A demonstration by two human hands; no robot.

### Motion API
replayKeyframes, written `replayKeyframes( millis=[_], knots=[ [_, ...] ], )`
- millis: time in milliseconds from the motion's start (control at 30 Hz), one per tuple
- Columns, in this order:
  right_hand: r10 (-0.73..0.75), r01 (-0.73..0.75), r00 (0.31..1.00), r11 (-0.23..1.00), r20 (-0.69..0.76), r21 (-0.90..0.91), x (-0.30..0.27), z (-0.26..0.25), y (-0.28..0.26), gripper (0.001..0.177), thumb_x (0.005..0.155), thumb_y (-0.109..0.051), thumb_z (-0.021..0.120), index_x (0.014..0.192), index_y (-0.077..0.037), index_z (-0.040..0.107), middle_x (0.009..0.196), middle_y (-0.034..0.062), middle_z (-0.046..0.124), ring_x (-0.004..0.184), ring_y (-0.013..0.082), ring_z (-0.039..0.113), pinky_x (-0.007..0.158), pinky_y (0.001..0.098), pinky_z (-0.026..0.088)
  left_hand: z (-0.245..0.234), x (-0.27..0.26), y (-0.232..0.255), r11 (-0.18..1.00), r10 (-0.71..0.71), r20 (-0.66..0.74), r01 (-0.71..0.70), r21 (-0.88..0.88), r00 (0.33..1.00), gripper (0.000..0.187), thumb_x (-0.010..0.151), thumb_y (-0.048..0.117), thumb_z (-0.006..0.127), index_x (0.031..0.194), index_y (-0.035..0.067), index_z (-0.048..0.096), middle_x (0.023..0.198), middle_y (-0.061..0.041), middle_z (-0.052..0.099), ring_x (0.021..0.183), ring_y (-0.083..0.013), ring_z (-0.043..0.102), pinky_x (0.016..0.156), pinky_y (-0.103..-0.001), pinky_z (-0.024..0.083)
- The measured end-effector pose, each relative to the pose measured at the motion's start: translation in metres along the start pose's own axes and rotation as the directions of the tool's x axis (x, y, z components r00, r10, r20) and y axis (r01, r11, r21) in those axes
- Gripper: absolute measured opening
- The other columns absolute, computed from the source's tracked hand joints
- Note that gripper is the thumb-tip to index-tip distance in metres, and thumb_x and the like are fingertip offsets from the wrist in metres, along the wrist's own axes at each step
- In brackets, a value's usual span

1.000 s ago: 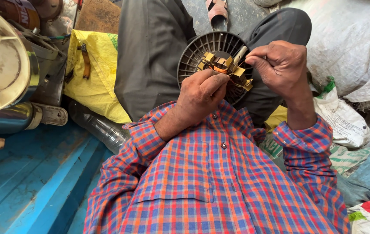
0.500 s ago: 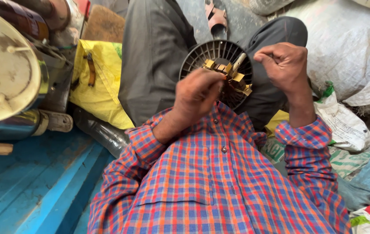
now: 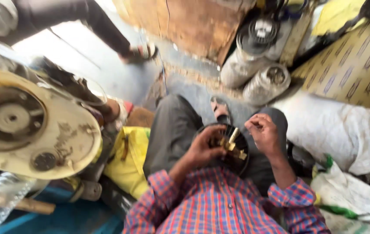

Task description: The recorder is repairing an electric fan motor by manipulating wires and components.

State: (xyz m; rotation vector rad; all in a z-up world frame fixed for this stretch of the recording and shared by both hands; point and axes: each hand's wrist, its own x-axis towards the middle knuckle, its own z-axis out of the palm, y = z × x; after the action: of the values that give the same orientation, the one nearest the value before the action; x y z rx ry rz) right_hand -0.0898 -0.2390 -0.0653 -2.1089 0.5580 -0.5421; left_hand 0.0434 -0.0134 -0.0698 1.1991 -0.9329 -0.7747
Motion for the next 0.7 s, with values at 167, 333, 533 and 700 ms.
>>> replayKeyframes(
  millis=[167,333,533,700],
  knots=[
    [0.25,-0.433,0.894,0.275,0.372,0.858,0.016,0.009,0.015,0.02,0.108,-0.022,0.06,0.115,-0.004,0.065,0.112,0.009,0.065,0.082,0.0089,0.064,0.057,0.0194,0.047,0.018,-0.012,0.009,0.935,-0.095,-0.153,0.036,-0.352,0.984,0.071,0.086,-0.009,0.077,0.149,0.005,0.046,0.123,-0.01,0.067,0.112,-0.0145,0.067,0.098,-0.029,0.056],
    [0.056,-0.508,0.86,0.176,0.506,0.843,0.016,0.009,0.02,0.021,0.109,-0.024,0.067,0.113,-0.003,0.064,0.109,0.0083,0.066,0.067,0.0045,0.05,0.051,0.0171,0.038,0.028,-0.02,-0.001,0.966,-0.088,-0.287,0.011,-0.26,0.954,0.07,0.085,-0.011,0.077,0.147,0.003,0.047,0.121,-0.01,0.067,0.112,-0.0149,0.067,0.097,-0.029,0.056],
    [-0.081,-0.535,0.724,0.56,0.685,0.633,0.015,-0.009,-0.001,0.042,0.092,-0.028,0.08,0.123,-0.004,0.068,0.109,0.0047,0.07,0.085,0.007,0.06,0.07,0.0219,0.048,0.023,-0.022,0.009,0.975,-0.144,-0.312,0.081,-0.205,0.939,0.065,0.084,-0.007,0.079,0.143,0.005,0.052,0.117,-0.01,0.069,0.108,-0.0168,0.068,0.092,-0.03,0.058],
    [0.021,-0.529,0.618,0.751,0.786,0.396,0.023,-0.011,-0.006,0.043,0.087,-0.028,0.08,0.122,-0.004,0.072,0.107,0.0052,0.077,0.097,0.0132,0.07,0.086,0.0299,0.056,0.001,0.004,0.101,0.914,0.171,-0.199,-0.08,0.399,0.965,0.064,0.075,0.01,0.087,0.132,0.003,0.057,0.126,-0.018,0.061,0.116,-0.0292,0.062,0.089,-0.039,0.057]
  ],
)
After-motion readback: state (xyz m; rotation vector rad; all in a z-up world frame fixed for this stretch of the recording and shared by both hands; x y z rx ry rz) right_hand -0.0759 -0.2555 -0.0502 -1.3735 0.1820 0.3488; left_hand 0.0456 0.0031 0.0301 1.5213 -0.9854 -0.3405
